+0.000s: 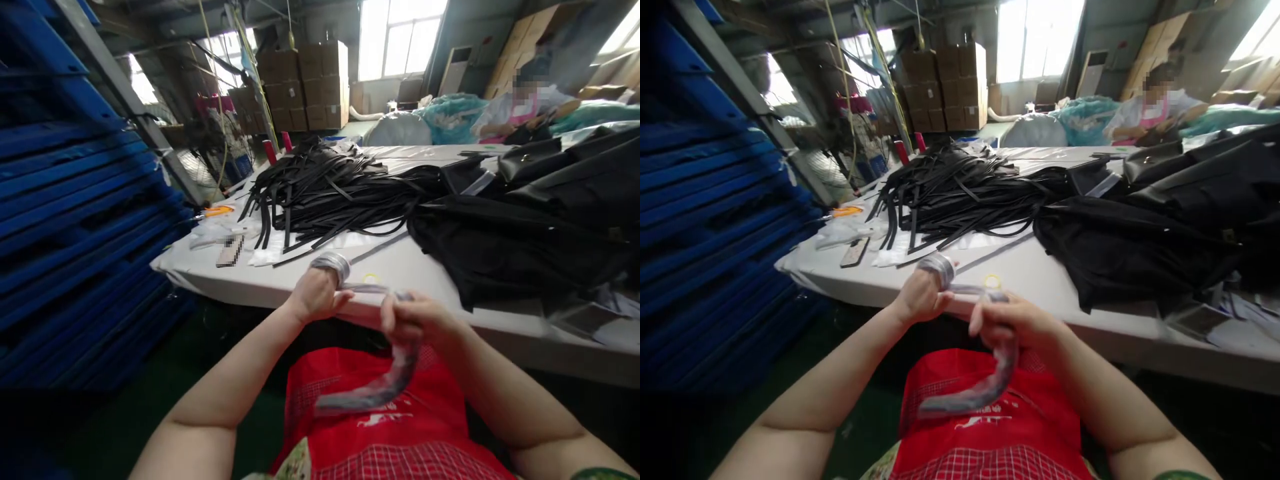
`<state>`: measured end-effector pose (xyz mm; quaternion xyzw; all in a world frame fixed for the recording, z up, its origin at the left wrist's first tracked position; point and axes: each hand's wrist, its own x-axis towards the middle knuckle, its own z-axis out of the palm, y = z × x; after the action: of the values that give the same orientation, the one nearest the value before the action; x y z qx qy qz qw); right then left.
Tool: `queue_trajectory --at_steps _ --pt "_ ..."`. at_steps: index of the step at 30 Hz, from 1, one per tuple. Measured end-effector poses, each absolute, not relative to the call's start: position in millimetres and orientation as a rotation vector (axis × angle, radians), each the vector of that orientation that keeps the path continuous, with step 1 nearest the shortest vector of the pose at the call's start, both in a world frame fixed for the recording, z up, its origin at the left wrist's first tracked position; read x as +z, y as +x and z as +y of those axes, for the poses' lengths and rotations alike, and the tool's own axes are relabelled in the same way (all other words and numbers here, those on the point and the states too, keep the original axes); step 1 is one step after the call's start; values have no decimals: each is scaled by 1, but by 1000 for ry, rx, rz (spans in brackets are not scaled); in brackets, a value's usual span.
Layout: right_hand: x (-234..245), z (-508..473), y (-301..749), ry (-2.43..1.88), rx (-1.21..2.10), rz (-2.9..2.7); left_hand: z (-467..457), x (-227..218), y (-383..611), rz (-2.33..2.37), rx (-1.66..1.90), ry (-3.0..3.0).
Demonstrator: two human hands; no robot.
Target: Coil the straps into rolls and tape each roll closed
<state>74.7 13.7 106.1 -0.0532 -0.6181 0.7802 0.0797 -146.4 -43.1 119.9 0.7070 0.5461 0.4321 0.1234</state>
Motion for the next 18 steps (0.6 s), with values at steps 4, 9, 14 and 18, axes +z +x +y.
queue_trajectory --at_steps 4,9,14,18 --pt "103 55 86 -626 1462 -2347 -64 105 -141 1514 810 1700" --pt "70 23 73 -602 1079 -2461 -69 114 -123 936 778 919" --pt "38 -33 60 -593 1821 -2121 -38 125 -106 960 1439 914" --pt "49 -29 89 -420 2209 -1840 -23 95 -84 1293 1467 1655"
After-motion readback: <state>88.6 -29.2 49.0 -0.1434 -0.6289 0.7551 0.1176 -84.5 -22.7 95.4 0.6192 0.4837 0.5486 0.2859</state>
